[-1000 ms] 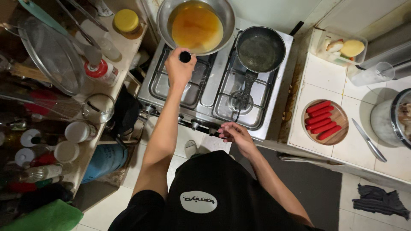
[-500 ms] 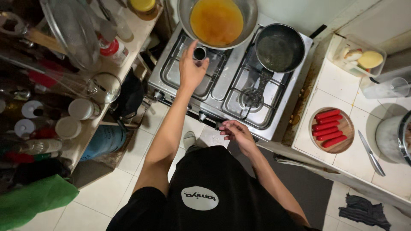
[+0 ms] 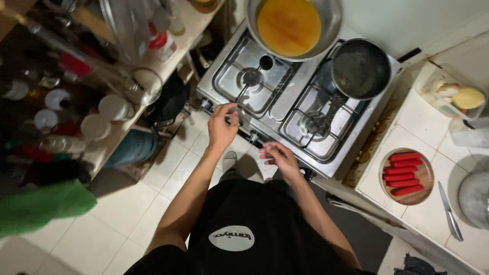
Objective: The person washes a cutting board in a sink with a sponge, rinses it under a faucet, and then prepares a marinade by handling meat in a bowl and pouring oil into a pan.
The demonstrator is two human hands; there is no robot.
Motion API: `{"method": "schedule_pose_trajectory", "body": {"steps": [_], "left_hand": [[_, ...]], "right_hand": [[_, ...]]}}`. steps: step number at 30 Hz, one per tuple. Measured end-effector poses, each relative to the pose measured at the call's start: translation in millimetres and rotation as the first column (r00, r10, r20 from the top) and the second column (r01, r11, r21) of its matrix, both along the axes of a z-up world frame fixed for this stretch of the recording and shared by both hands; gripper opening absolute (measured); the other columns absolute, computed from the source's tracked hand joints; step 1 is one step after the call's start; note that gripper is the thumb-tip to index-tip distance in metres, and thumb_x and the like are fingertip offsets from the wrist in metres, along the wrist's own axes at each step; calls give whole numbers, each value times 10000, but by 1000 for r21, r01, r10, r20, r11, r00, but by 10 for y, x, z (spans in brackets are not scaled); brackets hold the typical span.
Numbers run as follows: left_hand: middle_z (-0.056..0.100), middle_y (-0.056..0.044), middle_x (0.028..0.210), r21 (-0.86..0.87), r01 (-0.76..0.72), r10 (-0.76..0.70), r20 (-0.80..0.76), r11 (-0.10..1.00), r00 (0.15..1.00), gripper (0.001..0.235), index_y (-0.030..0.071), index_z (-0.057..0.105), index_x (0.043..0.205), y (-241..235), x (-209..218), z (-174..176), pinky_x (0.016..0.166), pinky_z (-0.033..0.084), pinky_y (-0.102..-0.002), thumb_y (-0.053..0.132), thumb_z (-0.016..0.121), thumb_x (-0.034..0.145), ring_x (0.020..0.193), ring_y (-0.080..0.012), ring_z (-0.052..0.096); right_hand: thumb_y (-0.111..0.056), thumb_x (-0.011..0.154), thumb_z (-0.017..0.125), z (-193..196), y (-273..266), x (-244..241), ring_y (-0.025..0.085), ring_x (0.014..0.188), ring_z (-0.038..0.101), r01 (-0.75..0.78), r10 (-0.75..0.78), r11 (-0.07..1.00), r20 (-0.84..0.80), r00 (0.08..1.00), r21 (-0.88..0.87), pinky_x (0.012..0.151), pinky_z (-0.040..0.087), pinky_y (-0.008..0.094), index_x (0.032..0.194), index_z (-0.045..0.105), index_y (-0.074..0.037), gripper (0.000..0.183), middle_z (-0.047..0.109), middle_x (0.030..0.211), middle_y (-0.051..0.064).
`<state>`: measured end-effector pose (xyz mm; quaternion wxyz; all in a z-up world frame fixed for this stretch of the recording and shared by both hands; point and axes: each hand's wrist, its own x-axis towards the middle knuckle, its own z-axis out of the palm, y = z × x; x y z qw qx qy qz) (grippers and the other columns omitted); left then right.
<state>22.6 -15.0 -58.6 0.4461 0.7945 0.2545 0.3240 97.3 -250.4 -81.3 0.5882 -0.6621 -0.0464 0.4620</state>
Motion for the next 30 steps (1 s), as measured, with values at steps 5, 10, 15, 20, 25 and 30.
{"method": "schedule_pose_trajectory", "body": {"steps": [5,10,15,20,25,30], "left_hand": [[724,-109,1028,-54,-59,56,-62,997,997,193,88,734,1116,-178,-142,173,745,566,-346,95,676,932,838,-250,711],[732,-103,1041,-71,-177,180,40,982,983,190,77,725,1118,-528,-380,242,773,592,-331,98,657,942,876,-229,736],[731,-101,1038,-145,-298,299,-13,944,954,185,76,738,1110,-1001,-609,129,723,604,-324,110,654,948,896,-216,740],[737,-97,1063,-203,-389,385,-60,899,921,174,75,738,1097,-1436,-794,-33,747,609,-321,114,656,948,907,-216,743],[743,-99,1071,-239,-394,378,-114,887,919,206,79,732,1134,-1741,-902,-77,744,602,-323,127,661,946,881,-212,744],[753,-99,1082,-266,-357,341,-106,895,934,224,85,730,1157,-1894,-867,29,753,603,-318,132,663,949,904,-196,748]], "right_hand": [[-282,1047,564,-36,-16,39,187,982,723,-191,187,978,51,981,82,816,575,315,1234,637,-15,334,738,1102,111],[-266,1025,582,-37,-164,158,188,974,718,-326,323,945,81,943,32,801,572,318,1233,639,-25,324,741,1115,110],[-267,1024,579,-11,-437,248,195,977,722,-399,397,917,72,915,7,800,576,320,1235,645,-29,325,741,1125,112],[-259,1027,572,-68,-642,172,191,981,711,-481,481,876,12,877,32,805,571,316,1259,629,-36,327,733,1132,111],[-244,1036,556,-25,-728,163,185,982,709,-513,513,855,31,858,75,802,575,311,1248,629,-26,313,729,1128,107],[-203,1033,546,169,-748,324,186,987,713,-480,470,868,98,877,130,804,582,308,1258,631,-29,296,733,1138,114]]}}
